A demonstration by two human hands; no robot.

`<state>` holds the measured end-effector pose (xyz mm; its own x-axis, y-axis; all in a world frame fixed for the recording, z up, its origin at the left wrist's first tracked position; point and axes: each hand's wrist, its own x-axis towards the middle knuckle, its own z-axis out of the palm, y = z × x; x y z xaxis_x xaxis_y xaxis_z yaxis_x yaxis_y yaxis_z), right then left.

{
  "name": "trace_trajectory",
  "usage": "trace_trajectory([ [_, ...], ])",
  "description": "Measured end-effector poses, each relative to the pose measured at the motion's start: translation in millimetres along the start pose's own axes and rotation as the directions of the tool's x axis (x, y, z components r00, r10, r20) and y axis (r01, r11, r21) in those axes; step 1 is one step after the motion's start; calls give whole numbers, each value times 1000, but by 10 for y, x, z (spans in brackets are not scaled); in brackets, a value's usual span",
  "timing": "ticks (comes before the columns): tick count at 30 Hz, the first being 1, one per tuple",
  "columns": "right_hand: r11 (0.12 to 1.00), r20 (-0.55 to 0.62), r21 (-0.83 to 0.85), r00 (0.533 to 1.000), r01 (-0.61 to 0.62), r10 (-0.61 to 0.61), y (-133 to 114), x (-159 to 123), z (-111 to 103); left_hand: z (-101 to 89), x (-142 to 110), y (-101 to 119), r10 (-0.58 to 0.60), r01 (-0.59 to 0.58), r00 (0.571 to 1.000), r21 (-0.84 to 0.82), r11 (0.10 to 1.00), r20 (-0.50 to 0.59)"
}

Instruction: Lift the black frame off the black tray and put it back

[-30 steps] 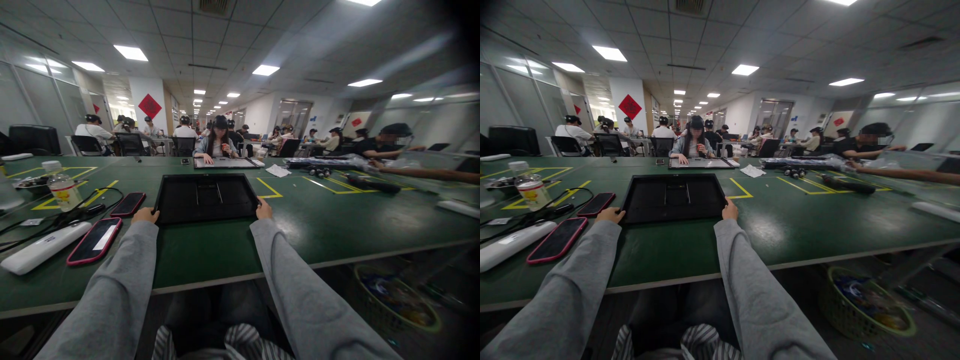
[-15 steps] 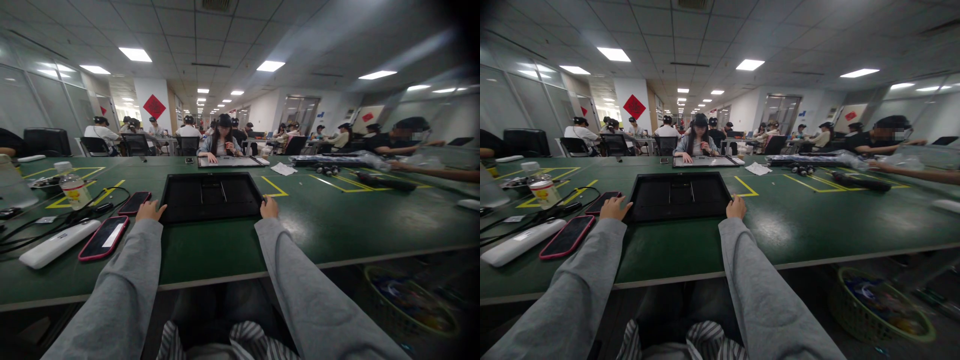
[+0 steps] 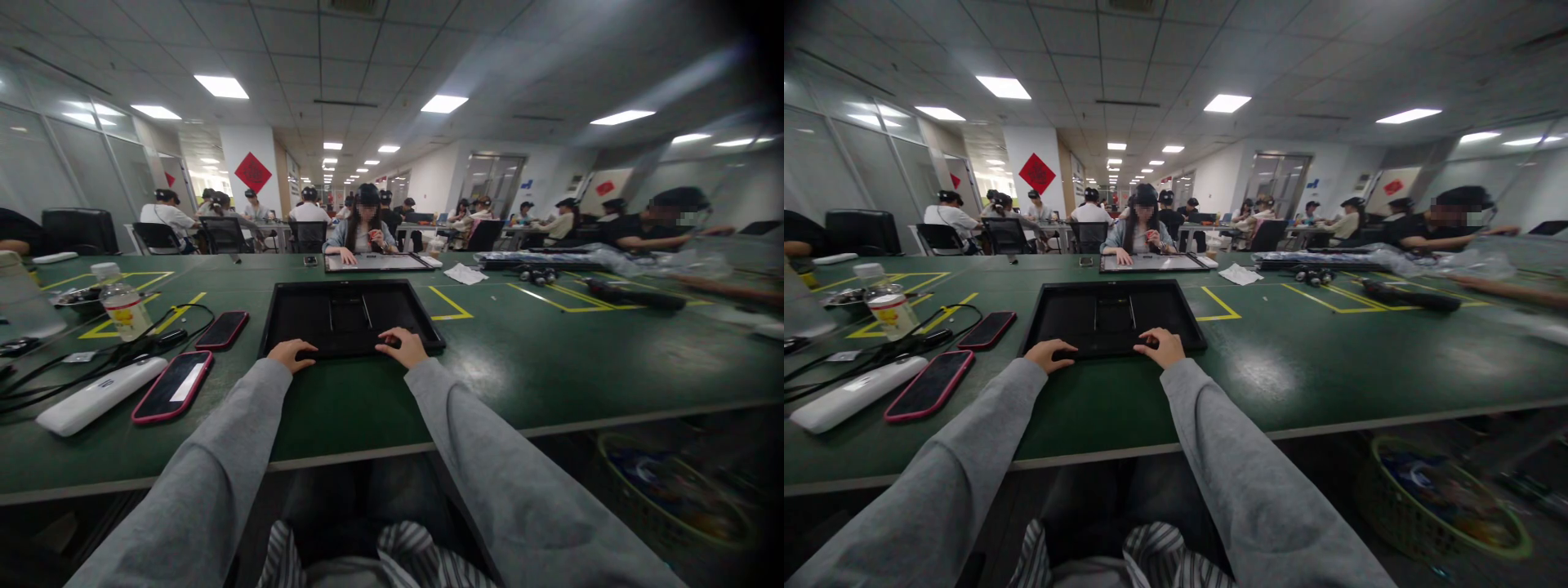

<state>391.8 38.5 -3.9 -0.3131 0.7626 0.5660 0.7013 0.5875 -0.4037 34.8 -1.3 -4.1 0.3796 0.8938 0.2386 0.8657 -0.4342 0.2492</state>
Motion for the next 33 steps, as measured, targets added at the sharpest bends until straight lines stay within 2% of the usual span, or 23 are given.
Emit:
trace_trajectory([
  [2,997,122,-57,991,59,-51,-83,-24,44,-5,2,-12,-9,9,1000,9,1000,10],
  [4,987,174,-129,982,92,-68,-118,-28,64,-9,15,-1,-24,23,1000,24,999,14],
  [7,963,169,-249,984,105,-64,-110,22,92,-14,131,62,-38,37,999,60,997,12],
  [11,930,115,-363,993,61,-21,-7,214,196,-1,545,197,-136,127,990,156,979,46],
  [14,928,92,-373,994,-14,52,114,421,292,70,867,281,-195,191,981,197,961,1],
  [17,929,92,-363,989,-79,120,187,584,352,162,1003,319,-218,227,974,216,950,-63],
  [20,919,94,-381,984,-106,152,156,636,359,205,978,345,-219,239,970,219,946,-108],
  [23,897,62,-426,986,-114,155,59,594,323,188,906,412,-270,297,952,219,929,-143],
  [27,876,46,-453,977,-166,209,-66,475,287,146,770,542,-377,398,917,219,891,-132],
  [30,882,74,-429,966,-195,249,-125,397,293,110,625,600,-388,405,914,254,878,-116],
  [33,901,77,-394,970,-181,229,-133,366,269,2,468,550,-404,426,905,264,865,-135],
])
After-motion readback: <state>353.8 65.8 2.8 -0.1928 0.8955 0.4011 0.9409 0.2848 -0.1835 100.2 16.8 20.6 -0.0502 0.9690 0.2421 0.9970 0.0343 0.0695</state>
